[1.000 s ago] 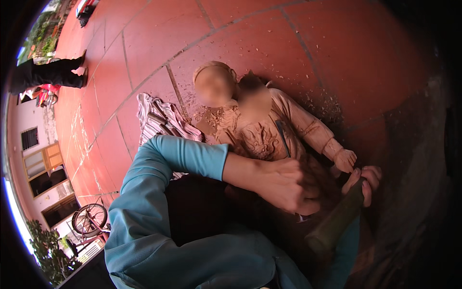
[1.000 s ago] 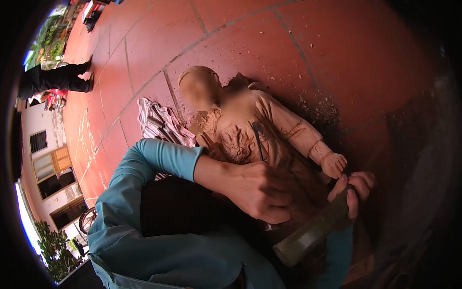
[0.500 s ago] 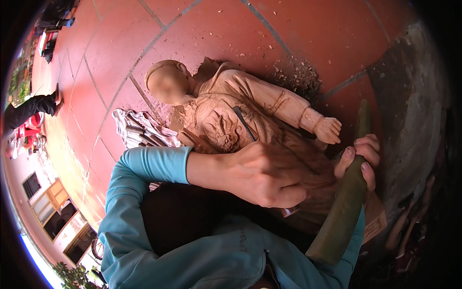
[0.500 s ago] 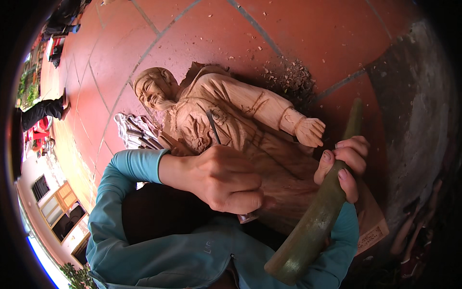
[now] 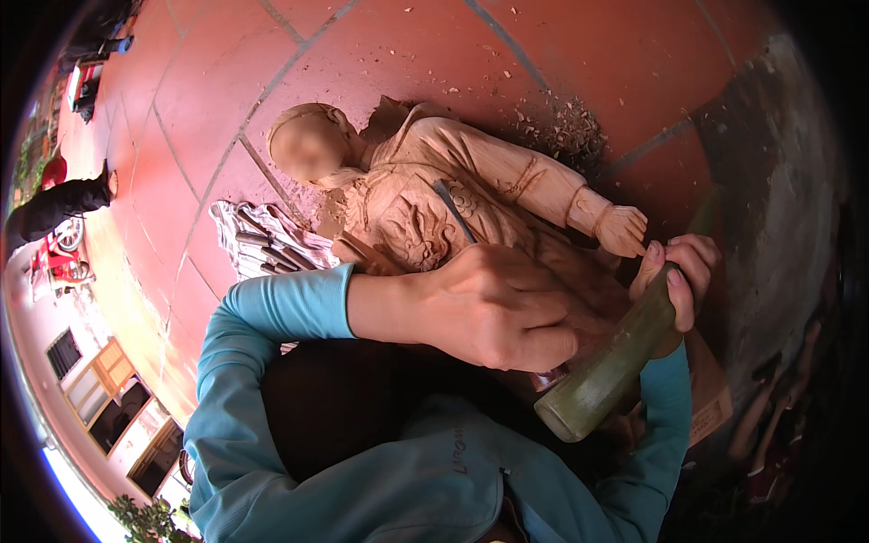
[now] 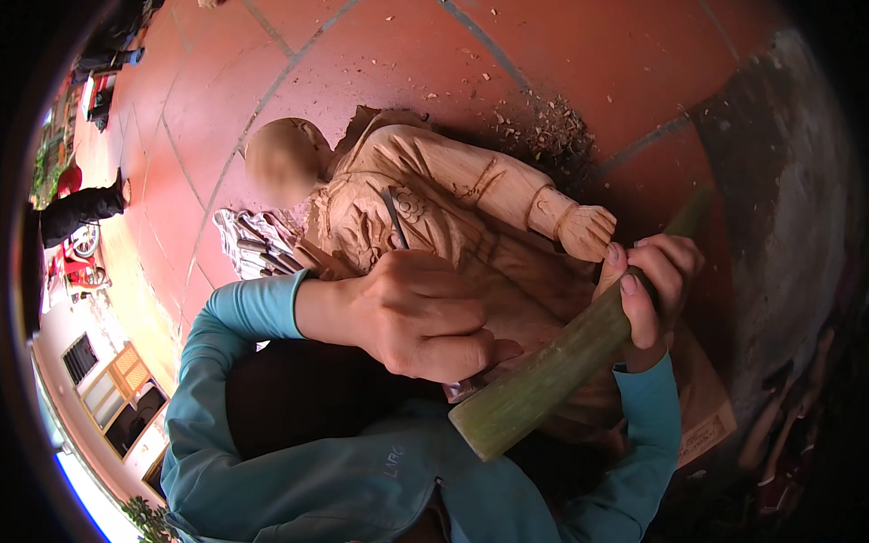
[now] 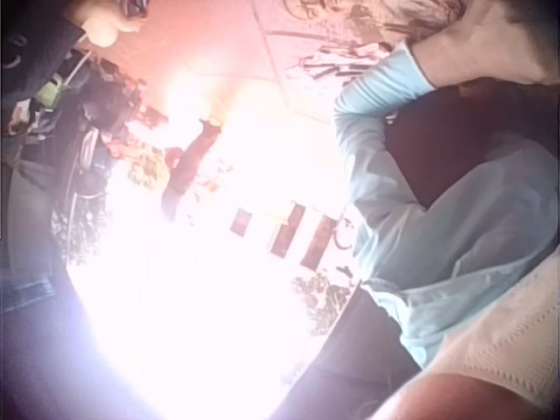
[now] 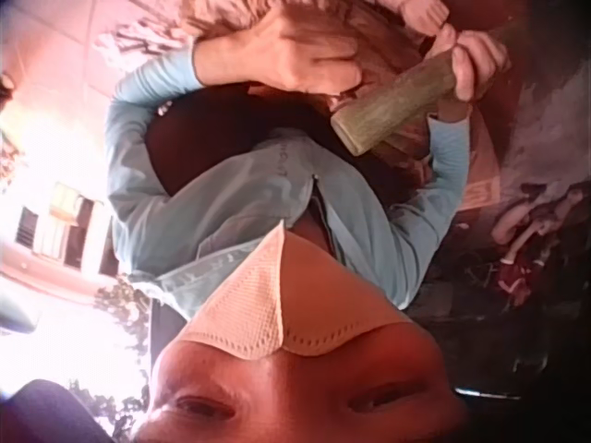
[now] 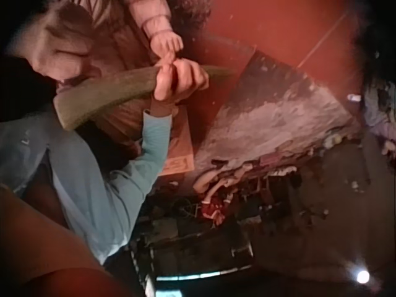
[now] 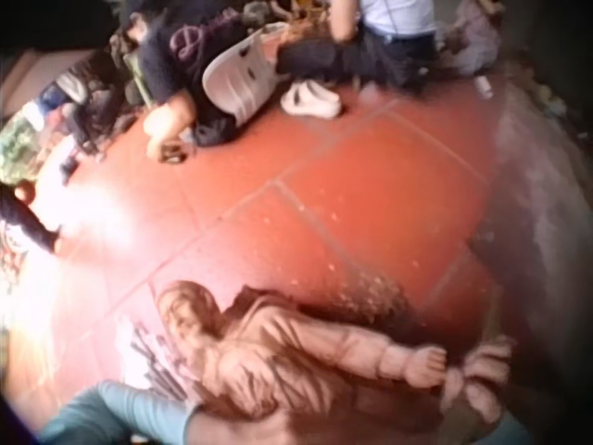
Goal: The person is carving a wooden statue of a figure using a chisel and a wooden mallet. They repeatedly strike the chisel to refine the details on the statue's torso and clothing. The person occasionally pauses to inspect the work and adjust their grip on the tools.
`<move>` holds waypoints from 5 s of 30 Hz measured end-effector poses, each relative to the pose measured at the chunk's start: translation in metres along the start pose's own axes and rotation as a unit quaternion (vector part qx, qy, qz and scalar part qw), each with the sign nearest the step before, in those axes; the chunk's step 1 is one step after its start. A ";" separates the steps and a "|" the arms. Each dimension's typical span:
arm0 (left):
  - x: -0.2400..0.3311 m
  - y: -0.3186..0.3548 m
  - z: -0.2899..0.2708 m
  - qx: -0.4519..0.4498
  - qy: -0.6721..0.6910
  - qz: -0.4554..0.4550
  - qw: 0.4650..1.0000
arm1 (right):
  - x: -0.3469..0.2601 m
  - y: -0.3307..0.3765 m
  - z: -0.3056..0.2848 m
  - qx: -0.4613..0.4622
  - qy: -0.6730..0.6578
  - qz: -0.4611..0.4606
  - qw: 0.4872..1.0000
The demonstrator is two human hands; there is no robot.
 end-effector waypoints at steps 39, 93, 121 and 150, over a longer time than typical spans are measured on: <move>-0.003 -0.002 -0.002 -0.081 -0.038 0.008 0.996 | 0.006 0.008 0.007 0.023 -0.007 0.042 0.999; 0.139 0.368 -0.204 0.202 -0.429 -0.638 0.607 | -0.033 -0.003 0.010 -0.014 0.122 -0.018 0.992; 0.182 0.635 -0.050 0.397 -0.132 -0.820 0.391 | -0.054 0.015 0.001 -0.094 0.117 0.272 0.951; 0.134 0.573 -0.102 0.189 -0.469 -0.786 0.355 | -0.044 0.024 0.007 -0.075 0.111 0.265 0.955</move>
Point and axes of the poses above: each hand's wrist, its own y-axis away from the middle knuckle, its own z-axis out of the palm, x = y × z, the point moved 4 cm from there along -y, towards the middle knuckle, and after that the axes turned 7 degrees about y, right-handed, at the moved point
